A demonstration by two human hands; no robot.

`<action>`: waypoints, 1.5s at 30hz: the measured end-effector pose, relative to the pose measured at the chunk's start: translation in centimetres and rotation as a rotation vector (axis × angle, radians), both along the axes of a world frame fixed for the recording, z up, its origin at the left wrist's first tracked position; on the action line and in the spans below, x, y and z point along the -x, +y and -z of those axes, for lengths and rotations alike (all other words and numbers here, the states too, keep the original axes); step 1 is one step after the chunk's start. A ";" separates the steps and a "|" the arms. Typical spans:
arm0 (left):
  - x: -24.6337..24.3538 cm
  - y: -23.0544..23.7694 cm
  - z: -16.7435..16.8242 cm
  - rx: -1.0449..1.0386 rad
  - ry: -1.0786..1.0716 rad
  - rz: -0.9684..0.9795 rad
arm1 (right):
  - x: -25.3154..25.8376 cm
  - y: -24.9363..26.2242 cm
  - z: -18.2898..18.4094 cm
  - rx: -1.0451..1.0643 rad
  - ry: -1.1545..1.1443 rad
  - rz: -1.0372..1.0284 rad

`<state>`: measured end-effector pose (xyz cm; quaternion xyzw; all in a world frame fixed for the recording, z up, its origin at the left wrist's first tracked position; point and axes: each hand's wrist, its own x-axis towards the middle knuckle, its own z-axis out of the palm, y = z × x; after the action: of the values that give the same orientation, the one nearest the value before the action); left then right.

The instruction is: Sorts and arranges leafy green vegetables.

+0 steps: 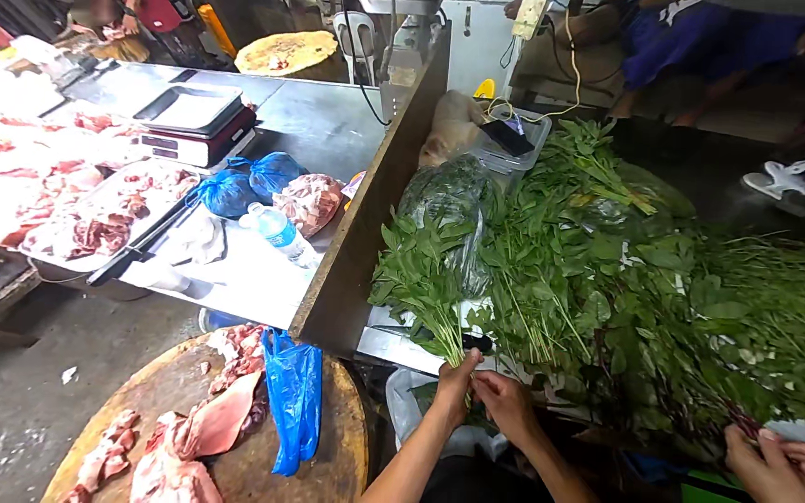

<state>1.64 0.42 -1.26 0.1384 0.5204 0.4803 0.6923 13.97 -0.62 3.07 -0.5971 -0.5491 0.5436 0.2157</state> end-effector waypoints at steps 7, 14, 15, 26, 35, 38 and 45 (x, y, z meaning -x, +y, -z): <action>0.8 0.2 -0.2 -0.195 0.368 0.094 | -2.6 -0.1 1.4 -0.103 0.213 0.221; 4.8 -0.5 2.5 0.081 1.009 0.552 | -9.4 3.4 2.3 -0.036 0.096 0.495; 4.8 -0.7 2.7 0.131 0.968 0.603 | -10.1 4.0 3.0 0.017 -0.032 0.470; -1.5 -0.1 -3.2 -0.015 0.150 0.315 | -4.8 -0.4 -1.3 0.218 0.174 -0.138; -1.2 2.2 -6.9 -0.372 0.314 0.569 | -2.5 -1.3 -1.0 0.099 0.661 0.066; -0.4 2.9 -7.5 -0.334 0.060 0.769 | -3.6 -0.8 -0.8 0.213 1.003 -0.051; -2.3 4.4 -9.3 -0.337 0.260 0.327 | -4.3 -0.1 1.5 0.231 1.028 0.092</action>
<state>3.98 4.84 8.02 0.3944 0.4882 0.4204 0.6553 18.23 -0.68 1.56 -0.2966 -0.2822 0.8131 0.4137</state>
